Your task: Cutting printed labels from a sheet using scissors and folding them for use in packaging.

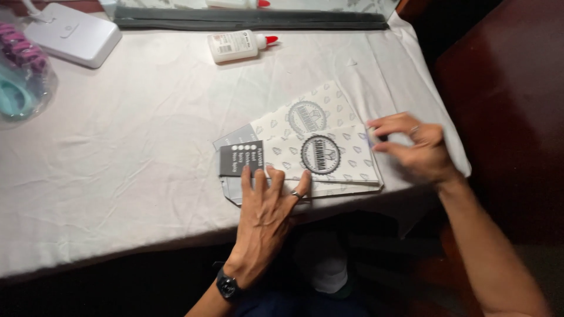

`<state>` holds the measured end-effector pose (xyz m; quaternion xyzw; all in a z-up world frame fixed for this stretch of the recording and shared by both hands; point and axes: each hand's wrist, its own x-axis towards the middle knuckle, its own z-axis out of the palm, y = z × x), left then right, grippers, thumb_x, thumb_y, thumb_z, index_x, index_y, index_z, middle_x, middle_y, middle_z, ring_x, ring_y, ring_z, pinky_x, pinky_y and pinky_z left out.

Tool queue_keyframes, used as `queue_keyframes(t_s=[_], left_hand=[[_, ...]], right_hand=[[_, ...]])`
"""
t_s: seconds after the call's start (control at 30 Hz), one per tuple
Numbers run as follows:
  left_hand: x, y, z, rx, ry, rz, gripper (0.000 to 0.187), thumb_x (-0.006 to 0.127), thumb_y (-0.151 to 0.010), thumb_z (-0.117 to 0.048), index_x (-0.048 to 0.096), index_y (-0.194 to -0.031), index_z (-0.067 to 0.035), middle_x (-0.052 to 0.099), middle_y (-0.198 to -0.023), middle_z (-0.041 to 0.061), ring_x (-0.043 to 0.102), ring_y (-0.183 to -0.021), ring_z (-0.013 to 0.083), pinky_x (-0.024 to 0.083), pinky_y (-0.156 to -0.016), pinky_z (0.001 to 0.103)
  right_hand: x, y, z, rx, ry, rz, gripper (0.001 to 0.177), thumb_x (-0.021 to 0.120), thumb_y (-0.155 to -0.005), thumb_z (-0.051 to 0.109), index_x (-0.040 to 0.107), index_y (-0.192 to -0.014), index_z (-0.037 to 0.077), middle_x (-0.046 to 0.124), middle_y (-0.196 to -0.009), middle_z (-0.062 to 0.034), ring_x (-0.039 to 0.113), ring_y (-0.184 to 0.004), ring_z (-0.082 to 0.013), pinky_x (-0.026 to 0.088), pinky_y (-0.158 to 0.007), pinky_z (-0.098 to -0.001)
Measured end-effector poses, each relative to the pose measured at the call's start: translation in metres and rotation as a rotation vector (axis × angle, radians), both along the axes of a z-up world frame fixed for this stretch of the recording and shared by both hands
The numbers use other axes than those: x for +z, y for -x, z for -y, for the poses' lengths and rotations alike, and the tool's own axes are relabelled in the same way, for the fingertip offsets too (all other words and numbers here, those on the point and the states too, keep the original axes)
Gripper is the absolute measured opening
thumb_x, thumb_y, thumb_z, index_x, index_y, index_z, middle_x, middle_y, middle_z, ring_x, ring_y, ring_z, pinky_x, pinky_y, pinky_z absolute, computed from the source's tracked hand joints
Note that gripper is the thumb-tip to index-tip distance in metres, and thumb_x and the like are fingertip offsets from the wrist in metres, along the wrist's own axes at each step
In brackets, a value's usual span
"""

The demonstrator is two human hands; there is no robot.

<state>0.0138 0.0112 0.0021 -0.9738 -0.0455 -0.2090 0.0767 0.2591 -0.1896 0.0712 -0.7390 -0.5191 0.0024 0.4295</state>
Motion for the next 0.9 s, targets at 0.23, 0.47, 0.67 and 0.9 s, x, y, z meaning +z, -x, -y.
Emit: queue_keyframes(t_s=[0.23,0.47,0.67,0.9], left_hand=[[-0.007,0.001,0.001,0.037,-0.007,-0.015,0.080,0.065,-0.085,-0.031,0.030,-0.157,-0.029,0.048,-0.128,0.025,0.052,-0.107,0.0406,0.039,-0.108,0.067],[-0.007,0.001,0.005,0.060,-0.048,-0.036,0.088,0.059,-0.085,-0.026,0.021,-0.164,-0.036,0.045,-0.128,0.025,0.051,-0.116,0.0464,0.035,-0.110,0.073],[0.004,0.005,0.005,0.051,-0.056,-0.092,0.087,0.058,-0.083,-0.028,0.022,-0.163,-0.032,0.048,-0.127,0.025,0.048,-0.121,0.0479,0.031,-0.112,0.074],[-0.007,0.001,0.004,-0.024,0.158,-0.057,0.064,0.060,-0.081,-0.025,0.050,-0.142,-0.036,0.050,-0.120,0.007,0.047,-0.109,0.0347,0.029,-0.111,0.072]], right_hand=[[-0.017,0.034,-0.008,0.371,0.043,0.066,0.025,0.079,-0.085,0.005,0.071,-0.108,-0.002,0.072,-0.118,-0.0209,0.070,-0.114,-0.0314,0.061,-0.101,-0.0357],[-0.015,0.016,0.007,0.183,0.146,0.137,0.027,0.085,-0.076,0.008,0.075,-0.101,0.005,0.076,-0.113,-0.0110,0.066,-0.120,-0.0312,0.059,-0.104,-0.0350],[-0.032,0.008,-0.115,0.564,0.026,0.049,0.035,0.088,-0.079,0.009,0.073,-0.112,0.007,0.074,-0.119,-0.0149,0.072,-0.111,-0.0243,0.060,-0.100,-0.0324],[-0.045,0.056,-0.227,0.919,0.012,-0.029,0.029,0.084,-0.090,0.006,0.070,-0.115,0.010,0.075,-0.117,-0.0075,0.067,-0.105,-0.0195,0.062,-0.085,-0.0317]])
